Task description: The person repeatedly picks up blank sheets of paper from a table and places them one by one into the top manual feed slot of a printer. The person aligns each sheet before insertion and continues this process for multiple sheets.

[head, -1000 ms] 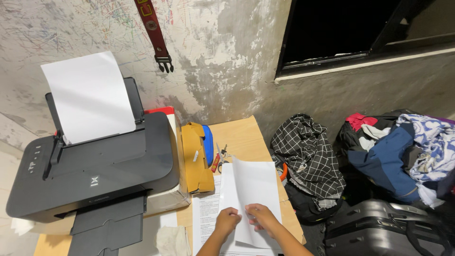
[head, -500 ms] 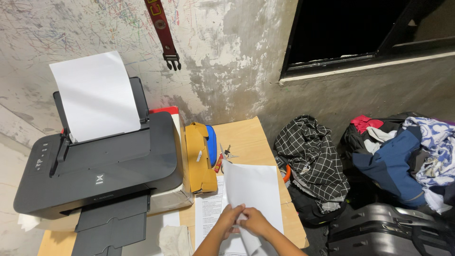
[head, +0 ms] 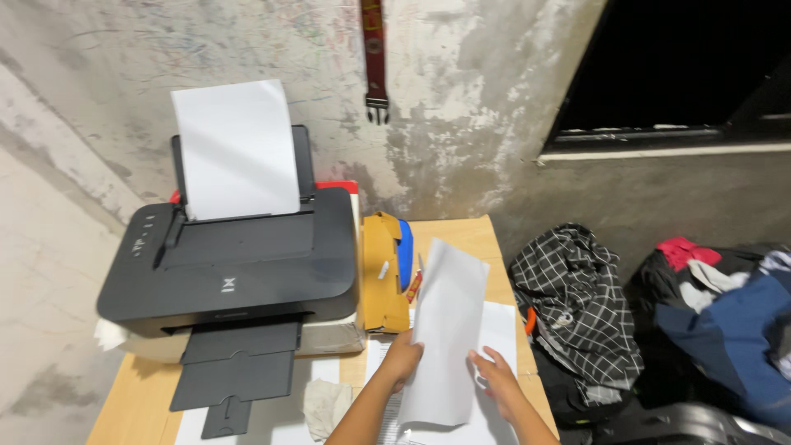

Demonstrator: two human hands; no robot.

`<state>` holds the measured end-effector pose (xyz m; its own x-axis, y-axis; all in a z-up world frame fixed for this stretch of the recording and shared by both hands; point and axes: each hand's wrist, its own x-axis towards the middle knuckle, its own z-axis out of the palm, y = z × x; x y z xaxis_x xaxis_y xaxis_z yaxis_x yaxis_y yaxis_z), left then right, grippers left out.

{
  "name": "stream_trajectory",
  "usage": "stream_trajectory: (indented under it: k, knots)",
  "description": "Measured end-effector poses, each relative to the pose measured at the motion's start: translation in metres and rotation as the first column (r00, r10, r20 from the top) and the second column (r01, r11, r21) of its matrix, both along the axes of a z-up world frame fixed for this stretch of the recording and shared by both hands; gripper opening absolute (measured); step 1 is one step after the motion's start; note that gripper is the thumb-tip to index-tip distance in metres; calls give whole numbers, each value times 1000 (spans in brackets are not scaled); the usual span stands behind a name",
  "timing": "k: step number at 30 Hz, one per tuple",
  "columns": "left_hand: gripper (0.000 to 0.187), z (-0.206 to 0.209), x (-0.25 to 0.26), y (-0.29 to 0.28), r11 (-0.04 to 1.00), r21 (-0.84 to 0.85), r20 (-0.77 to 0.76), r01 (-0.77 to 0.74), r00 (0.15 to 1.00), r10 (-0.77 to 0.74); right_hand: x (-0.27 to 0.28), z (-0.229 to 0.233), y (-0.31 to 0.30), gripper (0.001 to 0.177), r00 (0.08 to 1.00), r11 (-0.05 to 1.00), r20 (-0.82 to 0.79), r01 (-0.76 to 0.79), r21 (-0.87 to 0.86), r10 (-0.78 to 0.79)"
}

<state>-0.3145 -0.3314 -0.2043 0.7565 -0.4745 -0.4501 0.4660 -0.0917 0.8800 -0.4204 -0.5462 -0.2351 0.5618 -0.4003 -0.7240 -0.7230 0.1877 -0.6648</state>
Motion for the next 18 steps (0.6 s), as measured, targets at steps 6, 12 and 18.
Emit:
stream_trajectory:
  k: [6, 12, 18]
  knots:
    - [40, 78, 31, 26, 988, -100, 69, 117, 991, -110, 37, 18, 1, 71, 961, 975, 274, -20, 220, -42]
    - [46, 178, 75, 89, 998, -32, -32, 60, 998, -61, 102, 100, 18, 46, 825, 944, 537, -9, 329, -179]
    - [33, 235, 118, 168, 988, 116, 336, -102, 940, 58, 179, 187, 71, 40, 692, 974, 718, -101, 203, -78]
